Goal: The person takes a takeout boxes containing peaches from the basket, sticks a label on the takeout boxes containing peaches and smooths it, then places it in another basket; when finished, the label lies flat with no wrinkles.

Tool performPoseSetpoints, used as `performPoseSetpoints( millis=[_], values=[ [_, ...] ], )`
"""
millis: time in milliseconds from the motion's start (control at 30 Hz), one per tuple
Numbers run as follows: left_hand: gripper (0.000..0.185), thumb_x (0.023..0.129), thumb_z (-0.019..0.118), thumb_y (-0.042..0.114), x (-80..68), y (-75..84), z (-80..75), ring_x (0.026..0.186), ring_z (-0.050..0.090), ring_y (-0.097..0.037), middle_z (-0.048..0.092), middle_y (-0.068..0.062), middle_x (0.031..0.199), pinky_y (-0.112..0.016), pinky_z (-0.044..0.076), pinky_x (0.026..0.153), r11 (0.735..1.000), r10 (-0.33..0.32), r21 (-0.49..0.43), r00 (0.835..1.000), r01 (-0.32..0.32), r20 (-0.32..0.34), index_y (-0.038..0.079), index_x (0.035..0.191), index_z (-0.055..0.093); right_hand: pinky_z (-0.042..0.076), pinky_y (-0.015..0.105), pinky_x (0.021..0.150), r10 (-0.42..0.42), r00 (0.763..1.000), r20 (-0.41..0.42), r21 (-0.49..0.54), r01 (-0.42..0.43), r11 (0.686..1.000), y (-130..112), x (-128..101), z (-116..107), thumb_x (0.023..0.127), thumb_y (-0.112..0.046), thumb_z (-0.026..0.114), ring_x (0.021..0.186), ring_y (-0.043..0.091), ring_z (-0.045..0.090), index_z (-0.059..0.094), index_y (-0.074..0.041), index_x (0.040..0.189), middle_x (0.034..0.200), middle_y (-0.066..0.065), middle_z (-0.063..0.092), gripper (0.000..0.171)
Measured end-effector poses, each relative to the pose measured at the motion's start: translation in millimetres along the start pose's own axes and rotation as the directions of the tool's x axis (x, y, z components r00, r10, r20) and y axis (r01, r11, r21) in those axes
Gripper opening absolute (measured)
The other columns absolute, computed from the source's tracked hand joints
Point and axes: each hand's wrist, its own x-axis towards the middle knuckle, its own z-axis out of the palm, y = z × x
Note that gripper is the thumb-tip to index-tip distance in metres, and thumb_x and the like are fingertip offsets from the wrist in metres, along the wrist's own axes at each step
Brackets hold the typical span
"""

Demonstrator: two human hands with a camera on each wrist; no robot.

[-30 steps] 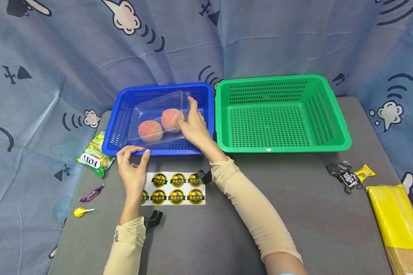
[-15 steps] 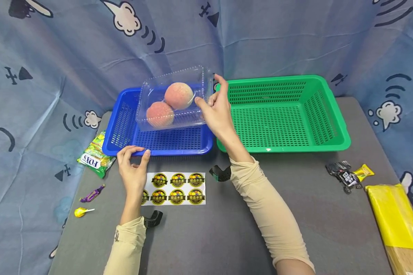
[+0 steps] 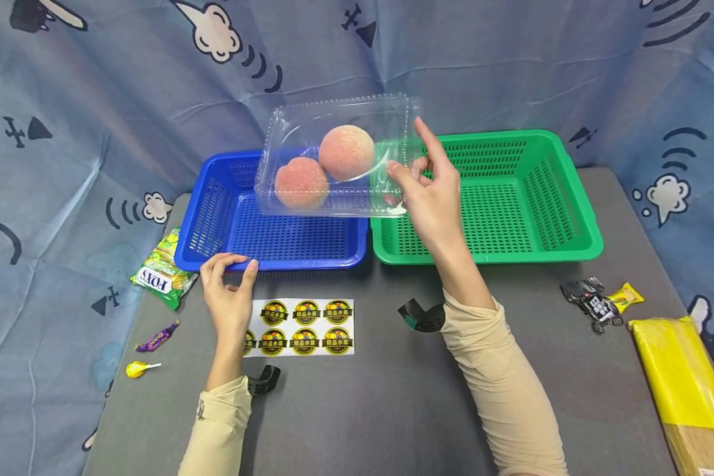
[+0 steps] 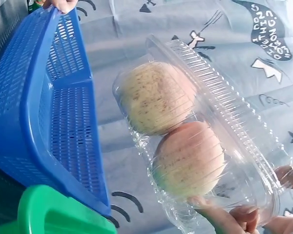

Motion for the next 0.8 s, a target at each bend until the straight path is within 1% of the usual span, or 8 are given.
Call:
performPoseSetpoints(
  millis=[67,200,267,400,533,633,767,800],
  values=[
    [0.025,0.091,0.085,0.022,-0.2,0.3,-0.3,0.124,0.055,-0.018,0.057,-0.014,0.136,-0.019,0.039,0.070,1.000,0.002,0.001,1.000,-0.002,0.000,0.003,0.105,0.075,0.065,0.036,0.069,-0.005,1.000,0.000,0.022,0.005,1.000,-3,-5,-6,0.099,-0.004,0.069,0.059,0.011,0.050,0.050,-0.023,0.159,0.083,0.003,0.046,0.066],
    [0.025,0.091,0.085,0.022,-0.5,0.0,-0.1,0.126,0.055,-0.020,0.057,-0.014,0.136,-0.019,0.039,0.070,1.000,0.007,0.008,1.000,-0.007,-0.002,0.003,0.105,0.075,0.065,0.036,0.070,-0.018,1.000,-0.008,0.037,0.019,0.999,-8,-15,-18,0.099,-0.006,0.069,0.062,0.013,0.050,0.052,-0.023,0.158,0.082,0.004,0.045,0.064],
    [0.025,0.092,0.085,0.022,-0.7,0.3,0.1,0.126,0.055,-0.020,0.057,-0.014,0.136,-0.020,0.039,0.070,1.000,0.003,0.009,1.000,-0.003,0.001,0.003,0.105,0.075,0.065,0.035,0.070,-0.031,0.999,-0.020,0.022,0.031,0.999,-9,-21,-24,0.100,-0.006,0.069,0.060,0.012,0.051,0.052,-0.023,0.158,0.082,0.003,0.045,0.063],
    [0.025,0.092,0.084,0.022,-0.5,1.0,0.8,0.124,0.055,-0.019,0.057,-0.014,0.137,-0.024,0.041,0.071,1.000,-0.003,0.007,1.000,0.003,0.011,0.004,0.106,0.075,0.065,0.030,0.068,-0.037,0.999,-0.034,0.011,0.037,0.999,-12,-33,-39,0.099,-0.003,0.069,0.055,0.010,0.054,0.054,-0.021,0.156,0.083,0.003,0.044,0.062],
    [0.023,0.092,0.085,0.020,-0.1,1.5,1.3,0.119,0.055,-0.016,0.057,-0.015,0.136,-0.024,0.041,0.070,1.000,0.003,0.001,1.000,-0.003,0.004,0.003,0.105,0.075,0.062,0.023,0.064,-0.015,0.999,-0.030,0.038,0.016,0.999,-13,-49,-56,0.099,0.000,0.068,0.061,0.010,0.059,0.053,-0.017,0.156,0.086,0.003,0.042,0.061],
    [0.022,0.091,0.085,0.017,-0.4,2.2,1.3,0.116,0.054,-0.015,0.057,-0.016,0.135,-0.019,0.039,0.069,1.000,0.005,-0.003,1.000,-0.005,-0.001,0.002,0.105,0.075,0.055,0.018,0.057,0.003,1.000,-0.028,0.056,-0.001,0.998,-11,-63,-69,0.099,0.002,0.068,0.067,0.011,0.061,0.054,-0.014,0.156,0.089,0.003,0.045,0.061],
    [0.023,0.092,0.084,0.017,-1.3,2.5,0.9,0.116,0.055,-0.017,0.056,-0.016,0.135,-0.017,0.038,0.068,1.000,0.004,0.000,1.000,-0.004,0.002,0.001,0.105,0.075,0.042,0.017,0.049,0.015,1.000,-0.027,0.062,-0.014,0.998,-8,-83,-85,0.099,0.006,0.067,0.065,0.009,0.058,0.054,-0.012,0.156,0.094,0.004,0.047,0.061],
    [0.023,0.092,0.084,0.017,-1.4,2.6,0.8,0.118,0.055,-0.018,0.056,-0.016,0.136,-0.017,0.038,0.068,1.000,0.006,-0.003,1.000,-0.006,0.004,0.001,0.105,0.074,0.043,0.017,0.051,0.014,1.000,-0.027,0.059,-0.013,0.998,-6,-88,-89,0.099,0.007,0.066,0.063,0.008,0.057,0.054,-0.011,0.155,0.095,0.004,0.047,0.060]
  ],
)
